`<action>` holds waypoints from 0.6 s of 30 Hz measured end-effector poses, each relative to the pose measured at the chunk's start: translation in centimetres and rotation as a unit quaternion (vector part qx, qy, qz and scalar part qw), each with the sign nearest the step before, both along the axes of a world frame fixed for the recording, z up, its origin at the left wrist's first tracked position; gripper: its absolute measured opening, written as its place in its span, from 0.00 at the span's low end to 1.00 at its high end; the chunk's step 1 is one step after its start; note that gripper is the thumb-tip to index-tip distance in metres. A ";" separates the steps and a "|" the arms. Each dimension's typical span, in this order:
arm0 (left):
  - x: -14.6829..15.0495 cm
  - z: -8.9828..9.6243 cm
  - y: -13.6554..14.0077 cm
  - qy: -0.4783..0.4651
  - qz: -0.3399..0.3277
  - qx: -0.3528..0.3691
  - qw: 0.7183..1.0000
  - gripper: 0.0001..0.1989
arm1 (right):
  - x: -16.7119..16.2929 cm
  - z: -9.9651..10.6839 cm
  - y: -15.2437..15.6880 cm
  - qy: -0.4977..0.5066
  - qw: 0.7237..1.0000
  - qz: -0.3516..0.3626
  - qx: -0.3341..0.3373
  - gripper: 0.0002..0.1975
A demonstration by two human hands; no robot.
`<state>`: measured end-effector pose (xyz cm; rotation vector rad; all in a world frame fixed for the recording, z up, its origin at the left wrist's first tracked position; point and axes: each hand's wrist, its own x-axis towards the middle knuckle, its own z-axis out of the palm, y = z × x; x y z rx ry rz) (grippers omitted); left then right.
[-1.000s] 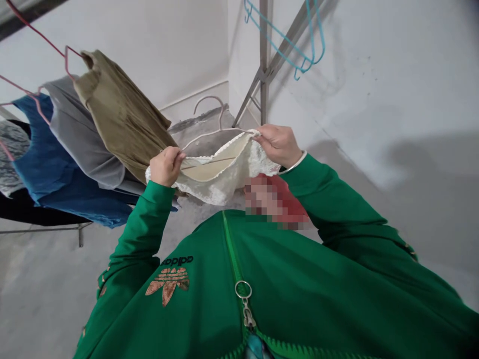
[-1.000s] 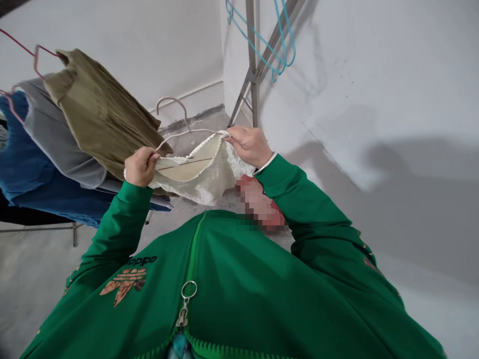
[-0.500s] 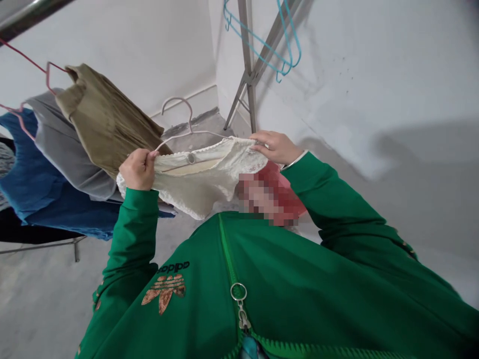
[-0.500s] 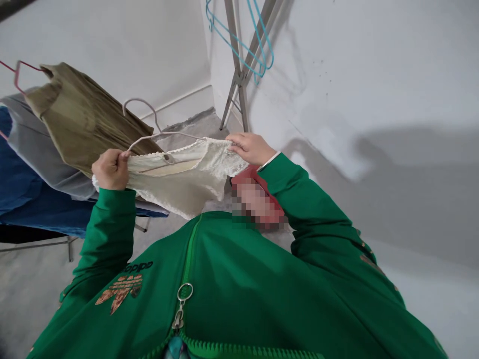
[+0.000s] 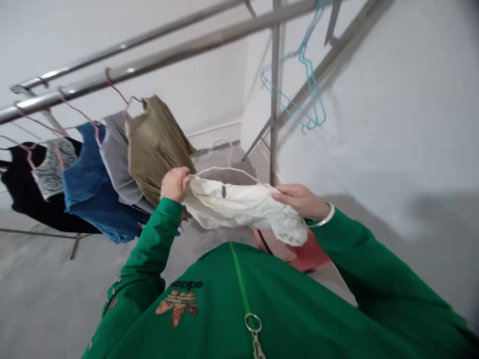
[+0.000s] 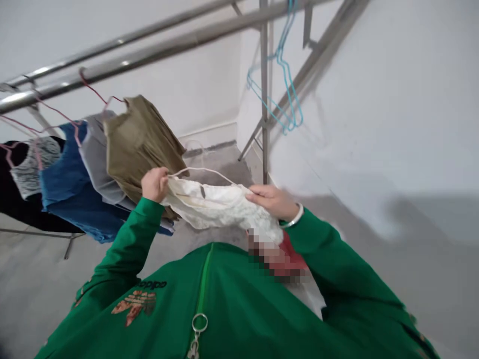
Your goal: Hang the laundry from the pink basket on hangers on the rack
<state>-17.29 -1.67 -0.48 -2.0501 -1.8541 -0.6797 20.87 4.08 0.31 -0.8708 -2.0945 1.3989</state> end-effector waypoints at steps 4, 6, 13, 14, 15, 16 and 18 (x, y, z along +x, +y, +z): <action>0.1 -2.0 -0.4 0.021 0.016 0.028 0.999 0.31 | 1.0 1.6 -0.2 0.049 0.980 -0.078 -0.179 0.26; 0.2 -3.2 -1.1 0.013 0.022 0.028 0.999 0.25 | 1.2 3.0 -0.1 0.076 0.964 -0.096 -0.236 0.24; 1.9 -8.2 -5.0 -0.018 -0.031 -0.099 0.994 0.18 | -2.3 7.1 0.9 0.149 0.965 -0.123 -0.179 0.23; 2.3 -8.8 -5.6 -0.021 -0.039 -0.114 0.993 0.17 | -3.4 7.5 1.2 0.155 0.969 -0.116 -0.155 0.23; 2.7 -9.3 -6.2 -0.025 -0.045 -0.126 0.991 0.17 | -4.6 7.8 1.6 0.163 0.972 -0.109 -0.129 0.22; 3.0 -9.8 -6.7 -0.026 -0.048 -0.136 0.989 0.17 | -5.8 8.1 2.1 0.172 0.974 -0.104 -0.102 0.22; 3.5 -10.6 -7.7 -0.028 -0.052 -0.153 0.986 0.16 | -8.5 8.6 3.3 0.192 0.976 -0.096 -0.047 0.21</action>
